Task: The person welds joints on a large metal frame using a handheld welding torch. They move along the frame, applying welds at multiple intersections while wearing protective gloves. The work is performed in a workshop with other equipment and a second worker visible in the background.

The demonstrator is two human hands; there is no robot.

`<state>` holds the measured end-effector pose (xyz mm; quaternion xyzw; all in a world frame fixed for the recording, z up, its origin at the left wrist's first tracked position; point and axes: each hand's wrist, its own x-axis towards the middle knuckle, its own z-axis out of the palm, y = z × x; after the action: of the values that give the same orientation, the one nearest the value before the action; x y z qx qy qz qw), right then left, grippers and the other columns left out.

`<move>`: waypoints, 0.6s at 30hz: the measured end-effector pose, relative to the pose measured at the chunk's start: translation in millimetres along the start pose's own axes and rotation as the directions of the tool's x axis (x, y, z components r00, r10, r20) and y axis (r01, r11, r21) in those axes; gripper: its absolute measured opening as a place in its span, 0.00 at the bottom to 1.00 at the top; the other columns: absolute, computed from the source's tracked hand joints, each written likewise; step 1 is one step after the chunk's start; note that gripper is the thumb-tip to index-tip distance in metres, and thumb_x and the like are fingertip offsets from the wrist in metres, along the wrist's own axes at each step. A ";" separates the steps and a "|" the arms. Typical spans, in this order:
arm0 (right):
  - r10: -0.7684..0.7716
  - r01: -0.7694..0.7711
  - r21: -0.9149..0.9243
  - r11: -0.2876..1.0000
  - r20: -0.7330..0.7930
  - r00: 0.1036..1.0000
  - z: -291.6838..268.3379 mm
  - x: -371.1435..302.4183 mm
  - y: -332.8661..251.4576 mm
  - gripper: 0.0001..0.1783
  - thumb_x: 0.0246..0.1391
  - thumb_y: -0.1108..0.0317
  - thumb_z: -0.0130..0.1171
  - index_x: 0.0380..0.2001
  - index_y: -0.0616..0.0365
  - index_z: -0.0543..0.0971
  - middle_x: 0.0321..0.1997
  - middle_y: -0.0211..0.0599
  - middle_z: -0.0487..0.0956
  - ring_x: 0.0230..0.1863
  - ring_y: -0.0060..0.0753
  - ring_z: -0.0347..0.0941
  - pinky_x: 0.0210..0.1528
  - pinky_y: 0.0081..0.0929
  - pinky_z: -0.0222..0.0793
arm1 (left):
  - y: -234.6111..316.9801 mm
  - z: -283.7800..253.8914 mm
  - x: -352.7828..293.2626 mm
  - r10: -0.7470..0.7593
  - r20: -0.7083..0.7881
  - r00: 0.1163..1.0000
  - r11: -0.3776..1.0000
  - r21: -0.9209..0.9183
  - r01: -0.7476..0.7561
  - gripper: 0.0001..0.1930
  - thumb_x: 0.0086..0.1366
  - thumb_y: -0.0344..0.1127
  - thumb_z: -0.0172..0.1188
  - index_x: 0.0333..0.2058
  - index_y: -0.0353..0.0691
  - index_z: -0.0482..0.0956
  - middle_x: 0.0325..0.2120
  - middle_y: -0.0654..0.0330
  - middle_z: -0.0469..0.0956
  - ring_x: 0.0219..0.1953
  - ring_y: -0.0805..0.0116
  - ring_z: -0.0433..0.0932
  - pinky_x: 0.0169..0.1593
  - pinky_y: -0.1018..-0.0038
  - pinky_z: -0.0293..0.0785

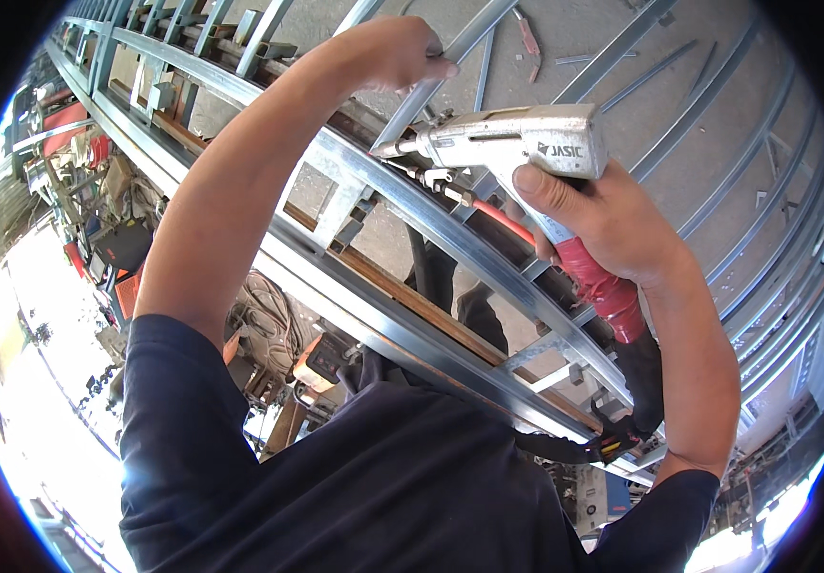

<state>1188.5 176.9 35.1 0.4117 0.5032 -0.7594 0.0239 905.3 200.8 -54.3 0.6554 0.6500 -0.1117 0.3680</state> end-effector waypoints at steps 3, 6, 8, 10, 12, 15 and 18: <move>-0.013 0.014 -0.018 1.000 0.009 1.000 1.2 -1.7 -1.1 0.33 0.64 0.44 0.62 0.54 0.65 0.75 0.35 0.40 0.82 0.23 0.26 0.78 0.24 0.24 0.76 | 3.0 -0.3 -3.2 -0.004 -0.025 1.000 1.000 0.006 0.004 0.25 0.71 0.57 0.59 0.42 0.37 0.87 0.22 0.54 0.84 0.27 0.60 0.84 0.39 0.59 0.77; -0.035 0.035 -0.017 0.999 0.016 0.999 4.3 -4.1 -2.7 0.33 0.64 0.44 0.62 0.55 0.65 0.75 0.35 0.40 0.82 0.24 0.26 0.78 0.25 0.24 0.76 | 2.3 0.0 -1.0 0.015 -0.007 1.000 1.000 0.006 -0.015 0.25 0.71 0.56 0.59 0.42 0.36 0.87 0.22 0.54 0.83 0.27 0.60 0.84 0.39 0.60 0.77; -0.047 0.048 -0.017 0.999 0.017 0.999 5.5 -4.5 -3.0 0.33 0.64 0.44 0.62 0.56 0.65 0.75 0.35 0.40 0.82 0.24 0.26 0.78 0.25 0.24 0.76 | 1.7 1.0 -0.1 0.005 -0.010 1.000 1.000 -0.001 -0.005 0.24 0.71 0.55 0.60 0.43 0.37 0.87 0.24 0.53 0.84 0.29 0.59 0.85 0.40 0.58 0.78; -0.052 0.052 -0.002 0.999 0.007 0.999 7.5 -5.3 -3.7 0.34 0.65 0.44 0.62 0.57 0.65 0.74 0.35 0.40 0.82 0.24 0.25 0.78 0.25 0.24 0.76 | -2.2 2.8 9.7 0.015 0.001 1.000 0.998 0.057 -0.015 0.25 0.67 0.57 0.61 0.44 0.39 0.87 0.33 0.50 0.85 0.37 0.54 0.85 0.45 0.57 0.80; -0.055 0.055 0.005 0.998 0.001 0.998 9.1 -5.4 -3.7 0.34 0.65 0.44 0.62 0.58 0.64 0.74 0.35 0.40 0.81 0.25 0.25 0.77 0.25 0.24 0.76 | -8.1 8.3 15.6 0.116 -0.041 0.992 0.983 0.151 -0.109 0.23 0.65 0.54 0.59 0.40 0.38 0.88 0.40 0.44 0.85 0.44 0.44 0.84 0.50 0.53 0.79; -0.054 0.054 0.021 0.998 -0.017 0.998 11.1 -5.7 -4.7 0.33 0.66 0.47 0.62 0.60 0.64 0.73 0.35 0.38 0.81 0.25 0.24 0.77 0.26 0.23 0.75 | -16.4 14.2 21.2 0.235 -0.035 0.971 0.957 0.185 -0.224 0.23 0.65 0.54 0.59 0.39 0.38 0.88 0.39 0.44 0.85 0.43 0.43 0.84 0.49 0.52 0.79; -0.044 0.045 0.036 0.998 -0.045 0.998 14.6 -8.2 -5.6 0.31 0.67 0.49 0.61 0.61 0.64 0.73 0.34 0.37 0.80 0.25 0.23 0.76 0.26 0.23 0.74 | -17.4 11.4 15.4 0.206 -0.021 0.978 0.970 0.135 -0.202 0.23 0.65 0.54 0.59 0.38 0.38 0.88 0.38 0.44 0.85 0.43 0.43 0.84 0.49 0.52 0.79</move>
<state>1182.6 165.2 46.9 0.4174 0.4987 -0.7596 -0.0115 894.9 203.5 -77.8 0.7435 0.5768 -0.1044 0.3219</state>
